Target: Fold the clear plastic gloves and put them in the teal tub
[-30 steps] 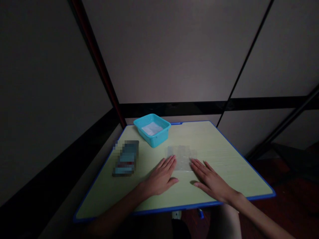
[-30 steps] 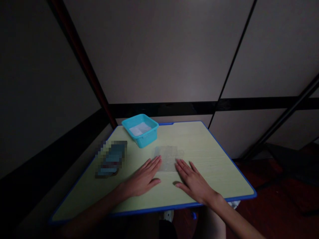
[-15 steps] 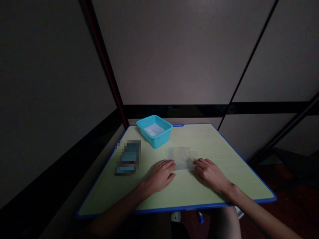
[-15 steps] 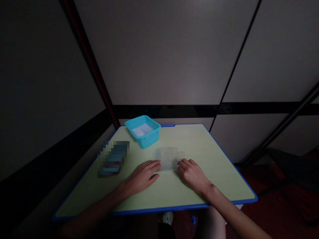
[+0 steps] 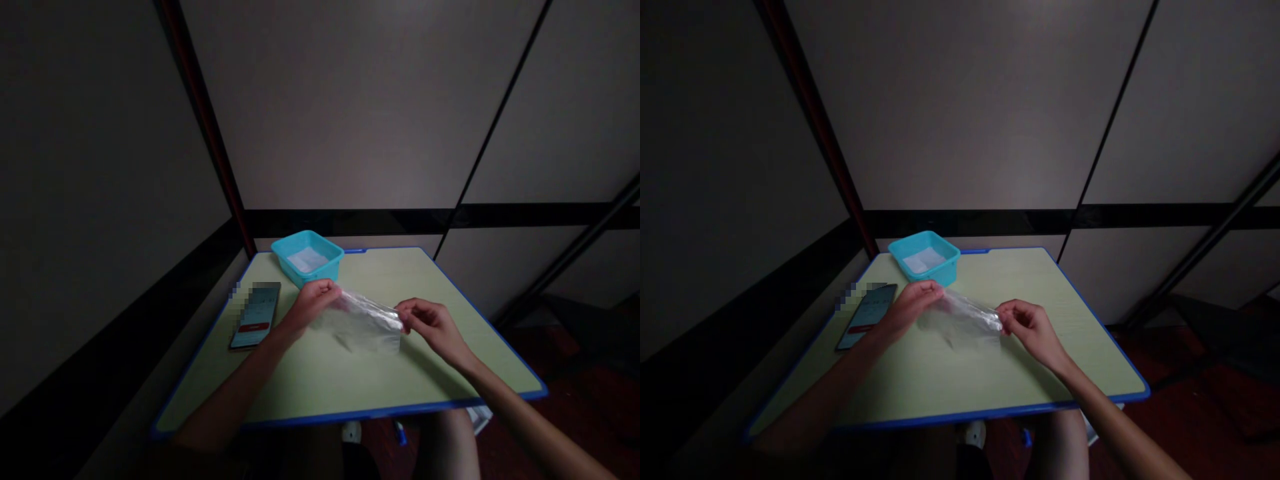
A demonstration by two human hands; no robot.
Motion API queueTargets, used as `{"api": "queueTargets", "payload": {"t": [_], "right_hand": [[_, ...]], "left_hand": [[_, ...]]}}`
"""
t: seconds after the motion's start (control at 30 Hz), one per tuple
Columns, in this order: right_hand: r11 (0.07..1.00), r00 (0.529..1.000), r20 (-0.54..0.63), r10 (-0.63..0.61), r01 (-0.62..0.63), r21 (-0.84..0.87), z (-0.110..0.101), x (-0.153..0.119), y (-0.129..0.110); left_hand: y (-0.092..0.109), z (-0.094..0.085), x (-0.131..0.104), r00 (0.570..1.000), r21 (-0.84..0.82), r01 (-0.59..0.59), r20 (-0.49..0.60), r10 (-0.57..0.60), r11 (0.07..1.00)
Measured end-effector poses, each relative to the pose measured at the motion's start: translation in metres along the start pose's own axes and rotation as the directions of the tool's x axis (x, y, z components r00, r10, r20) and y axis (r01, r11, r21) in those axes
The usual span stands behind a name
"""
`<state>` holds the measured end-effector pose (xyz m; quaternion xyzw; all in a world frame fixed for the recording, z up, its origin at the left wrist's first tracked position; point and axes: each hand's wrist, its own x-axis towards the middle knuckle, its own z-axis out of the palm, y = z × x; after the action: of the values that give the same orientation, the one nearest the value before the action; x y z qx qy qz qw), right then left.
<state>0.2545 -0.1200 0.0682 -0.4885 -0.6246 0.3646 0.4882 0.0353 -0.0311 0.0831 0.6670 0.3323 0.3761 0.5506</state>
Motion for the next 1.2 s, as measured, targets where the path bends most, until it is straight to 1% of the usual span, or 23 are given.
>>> {"api": "queueTargets", "payload": {"t": [0.03,0.1,0.17,0.23,0.3,0.37,0.43,0.47,0.53,0.6,0.63,0.7,0.73,0.8,0.87,0.93,1.03,1.2], "right_hand": [[0.998,1.000,0.003,0.012,-0.013,0.060,0.001,0.000,0.000],[0.985,0.999,0.010,0.042,-0.043,0.165,0.004,-0.002,0.004],[0.970,0.995,0.040,0.094,-0.101,0.221,0.007,-0.006,0.011],[0.958,0.983,0.088,0.161,-0.177,0.227,0.011,-0.011,0.022],[0.947,0.967,0.127,0.221,-0.244,0.209,0.016,-0.018,0.035],[0.939,0.947,0.156,0.281,-0.305,0.160,0.020,-0.025,0.047],[0.942,0.933,0.160,0.322,-0.333,0.044,0.019,-0.031,0.055],[0.949,0.938,0.140,0.316,-0.312,-0.051,0.017,-0.033,0.057],[0.932,0.967,0.070,0.244,-0.214,-0.292,0.008,-0.035,0.056],[0.855,0.991,0.024,0.129,-0.099,-0.508,-0.002,-0.032,0.049],[0.811,0.996,0.025,0.081,-0.051,-0.583,-0.005,-0.029,0.044],[0.739,0.998,0.062,0.000,0.042,-0.673,-0.005,-0.022,0.037],[0.705,0.995,0.098,-0.034,0.094,-0.703,-0.002,-0.018,0.035],[0.622,0.978,0.195,-0.078,0.201,-0.757,0.009,-0.011,0.036],[0.529,0.951,0.300,-0.075,0.293,-0.796,0.023,-0.006,0.044],[0.454,0.929,0.367,-0.053,0.350,-0.819,0.035,-0.002,0.055],[0.408,0.917,0.398,-0.033,0.376,-0.832,0.043,0.003,0.069],[0.390,0.917,0.398,-0.013,0.371,-0.843,0.041,0.009,0.076]], "left_hand": [[0.001,0.001,0.005,1.000,-0.008,0.008,-0.002,-0.008,1.000],[-0.003,0.004,0.017,1.000,0.059,0.016,0.000,-0.016,0.998],[-0.013,0.010,0.030,0.999,0.182,0.024,0.030,-0.030,0.983],[-0.027,0.019,0.045,0.995,0.242,0.023,0.086,-0.045,0.970],[-0.040,0.029,0.058,0.989,0.309,0.008,0.140,-0.054,0.951],[-0.051,0.039,0.069,0.985,0.382,-0.030,0.171,-0.039,0.924],[-0.057,0.046,0.074,0.984,0.445,-0.085,0.177,0.005,0.892],[-0.058,0.048,0.074,0.984,0.469,-0.114,0.178,0.032,0.876],[-0.056,0.046,0.068,0.979,0.505,-0.166,0.184,0.082,0.847],[-0.051,0.038,0.052,0.973,0.525,-0.207,0.202,0.115,0.826],[-0.048,0.033,0.042,0.968,0.530,-0.224,0.215,0.127,0.818],[-0.045,0.021,0.019,0.961,0.545,-0.254,0.238,0.143,0.799],[-0.045,0.016,0.007,0.954,0.591,-0.288,0.251,0.167,0.754],[-0.049,0.007,-0.014,0.952,0.673,-0.302,0.245,0.181,0.675],[-0.056,0.001,-0.030,0.956,0.729,-0.294,0.234,0.179,0.618],[-0.064,-0.002,-0.040,0.962,0.772,-0.272,0.222,0.158,0.574],[-0.070,-0.005,-0.047,0.969,0.821,-0.248,0.211,0.130,0.515],[-0.069,-0.007,-0.045,0.962,0.846,-0.272,0.235,0.137,0.459]]}}
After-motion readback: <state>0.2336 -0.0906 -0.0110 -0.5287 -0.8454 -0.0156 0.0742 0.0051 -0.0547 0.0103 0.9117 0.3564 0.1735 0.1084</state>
